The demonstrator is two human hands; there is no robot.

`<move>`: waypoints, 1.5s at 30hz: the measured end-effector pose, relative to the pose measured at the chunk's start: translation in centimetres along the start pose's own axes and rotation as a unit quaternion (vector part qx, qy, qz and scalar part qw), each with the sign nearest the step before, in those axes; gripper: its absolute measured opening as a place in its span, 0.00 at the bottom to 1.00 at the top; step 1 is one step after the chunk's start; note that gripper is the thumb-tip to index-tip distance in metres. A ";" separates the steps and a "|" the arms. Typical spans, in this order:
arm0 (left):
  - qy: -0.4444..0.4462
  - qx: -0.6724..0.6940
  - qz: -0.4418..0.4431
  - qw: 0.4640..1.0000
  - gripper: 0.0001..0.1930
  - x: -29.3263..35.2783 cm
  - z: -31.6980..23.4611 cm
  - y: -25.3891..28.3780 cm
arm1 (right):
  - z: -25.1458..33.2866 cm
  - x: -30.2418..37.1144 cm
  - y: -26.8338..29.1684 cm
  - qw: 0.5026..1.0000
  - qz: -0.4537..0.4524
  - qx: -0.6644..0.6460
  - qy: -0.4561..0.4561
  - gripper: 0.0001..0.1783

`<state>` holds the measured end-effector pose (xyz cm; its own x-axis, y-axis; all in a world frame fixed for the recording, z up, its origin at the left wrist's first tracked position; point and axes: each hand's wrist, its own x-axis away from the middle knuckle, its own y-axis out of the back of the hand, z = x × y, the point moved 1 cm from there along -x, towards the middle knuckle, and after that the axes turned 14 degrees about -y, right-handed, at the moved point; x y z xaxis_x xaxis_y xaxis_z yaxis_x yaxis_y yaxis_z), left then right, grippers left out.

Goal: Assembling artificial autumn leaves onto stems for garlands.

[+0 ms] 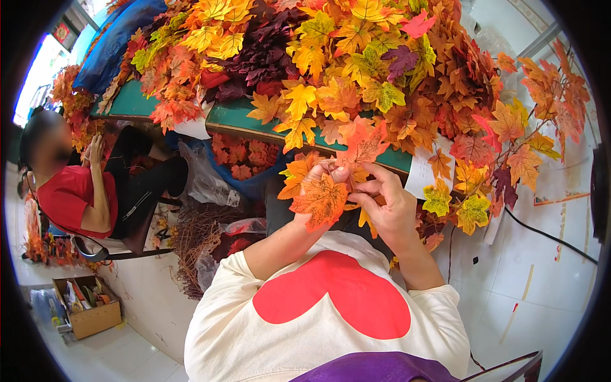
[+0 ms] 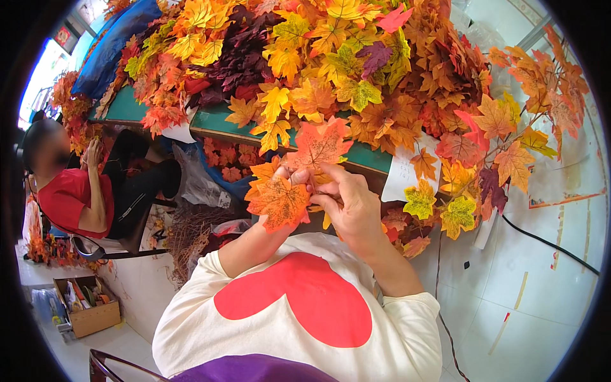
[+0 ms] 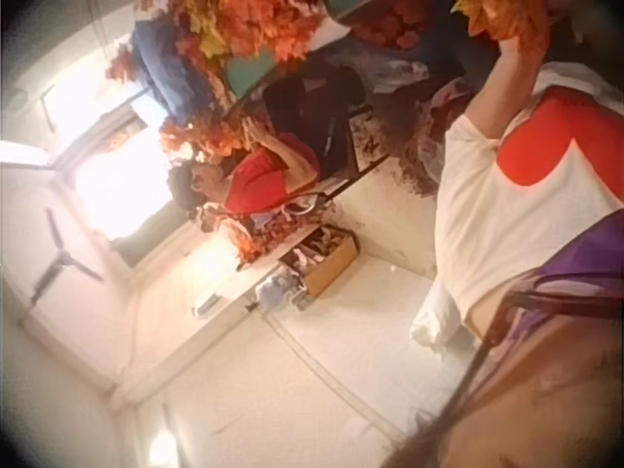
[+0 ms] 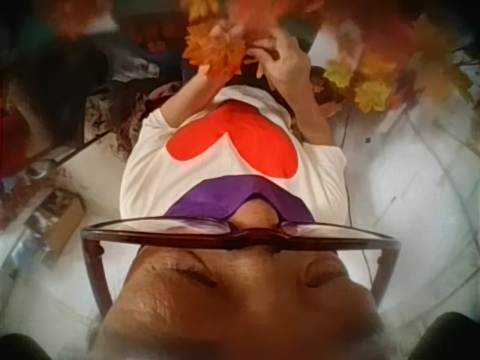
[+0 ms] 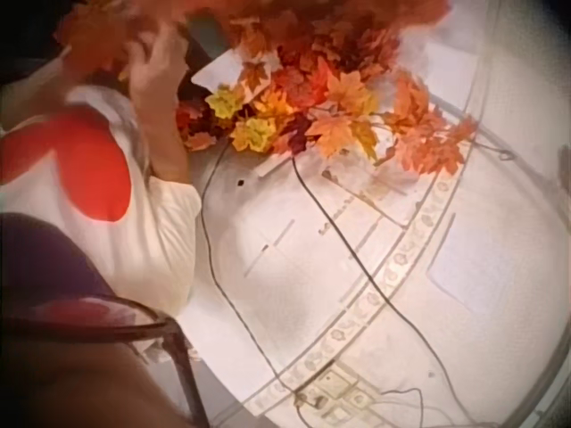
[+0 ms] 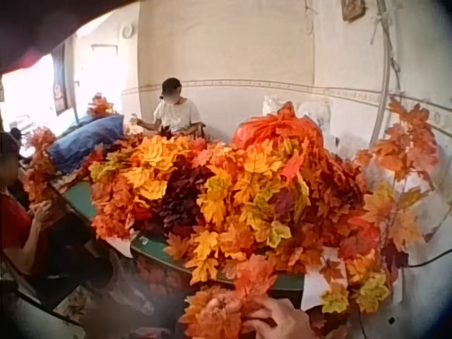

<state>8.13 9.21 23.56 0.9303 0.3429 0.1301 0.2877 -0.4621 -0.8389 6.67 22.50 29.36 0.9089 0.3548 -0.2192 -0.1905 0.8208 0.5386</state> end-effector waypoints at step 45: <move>-0.207 -0.168 0.142 0.953 0.05 1.7 0.8 -0.2 | 0.0 0.2 -0.3 0.990 -0.086 0.104 0.043 0.14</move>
<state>9.49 10.52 23.58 0.8318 0.4265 -0.3554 0.1587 -0.7962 -0.5839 6.89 22.32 29.11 0.8849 0.2617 -0.3852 0.0530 0.7652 0.6416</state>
